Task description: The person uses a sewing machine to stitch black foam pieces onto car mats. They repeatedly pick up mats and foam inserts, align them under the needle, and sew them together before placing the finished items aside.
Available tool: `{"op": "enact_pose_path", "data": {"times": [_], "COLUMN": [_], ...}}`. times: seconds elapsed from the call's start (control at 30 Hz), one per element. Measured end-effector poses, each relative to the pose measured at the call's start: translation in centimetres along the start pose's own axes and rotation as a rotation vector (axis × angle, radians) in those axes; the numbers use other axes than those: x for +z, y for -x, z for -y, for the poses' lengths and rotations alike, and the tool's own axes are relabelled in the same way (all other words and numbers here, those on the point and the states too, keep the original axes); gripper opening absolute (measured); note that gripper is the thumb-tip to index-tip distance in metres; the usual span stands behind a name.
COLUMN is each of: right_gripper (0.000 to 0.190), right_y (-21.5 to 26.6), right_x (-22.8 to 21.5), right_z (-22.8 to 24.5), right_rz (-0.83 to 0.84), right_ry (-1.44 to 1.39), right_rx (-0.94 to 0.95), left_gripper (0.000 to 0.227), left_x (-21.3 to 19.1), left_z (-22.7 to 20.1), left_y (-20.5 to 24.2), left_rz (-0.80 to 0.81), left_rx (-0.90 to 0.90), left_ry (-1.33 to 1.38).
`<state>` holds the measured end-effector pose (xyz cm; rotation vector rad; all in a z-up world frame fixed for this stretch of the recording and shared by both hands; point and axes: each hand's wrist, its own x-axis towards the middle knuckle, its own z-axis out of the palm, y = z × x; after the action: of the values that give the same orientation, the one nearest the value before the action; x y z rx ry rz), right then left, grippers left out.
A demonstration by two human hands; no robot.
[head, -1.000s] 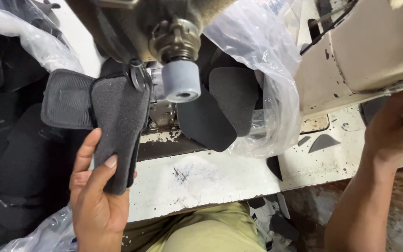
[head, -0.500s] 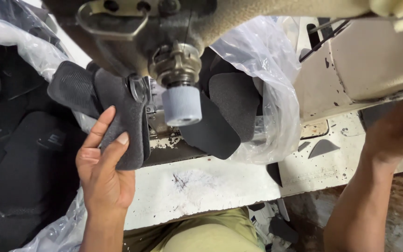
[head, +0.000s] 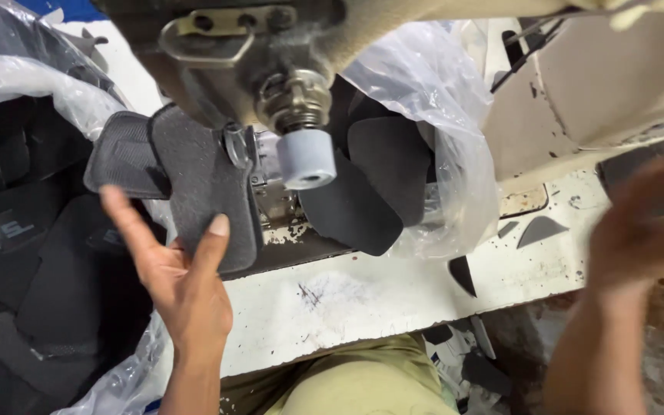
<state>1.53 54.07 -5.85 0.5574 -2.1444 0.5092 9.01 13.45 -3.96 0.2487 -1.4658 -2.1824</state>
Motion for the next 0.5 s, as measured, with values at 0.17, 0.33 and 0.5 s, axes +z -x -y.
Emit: {"op": "enact_pose_path", "data": {"times": [0.17, 0.33, 0.5], "right_gripper": [0.042, 0.081, 0.078], "right_y": [-0.3, -1.1, 1.8], "right_x": [5.1, 9.9, 10.9], "right_z": [10.3, 12.9, 11.1], "right_rz": [0.338, 0.734, 0.721], "right_ry": [-0.298, -0.060, -0.276], "right_rx": [0.079, 0.142, 0.355], "left_gripper": [0.072, 0.047, 0.041], "left_x": [-4.0, -2.1, -0.9], "left_z": [4.2, 6.7, 9.5], "left_y": [-5.1, -13.2, -4.0], "left_rz": [-0.094, 0.335, 0.041], "left_rx": [-0.025, -0.167, -0.009], "left_ry": [0.016, 0.323, 0.034]}}
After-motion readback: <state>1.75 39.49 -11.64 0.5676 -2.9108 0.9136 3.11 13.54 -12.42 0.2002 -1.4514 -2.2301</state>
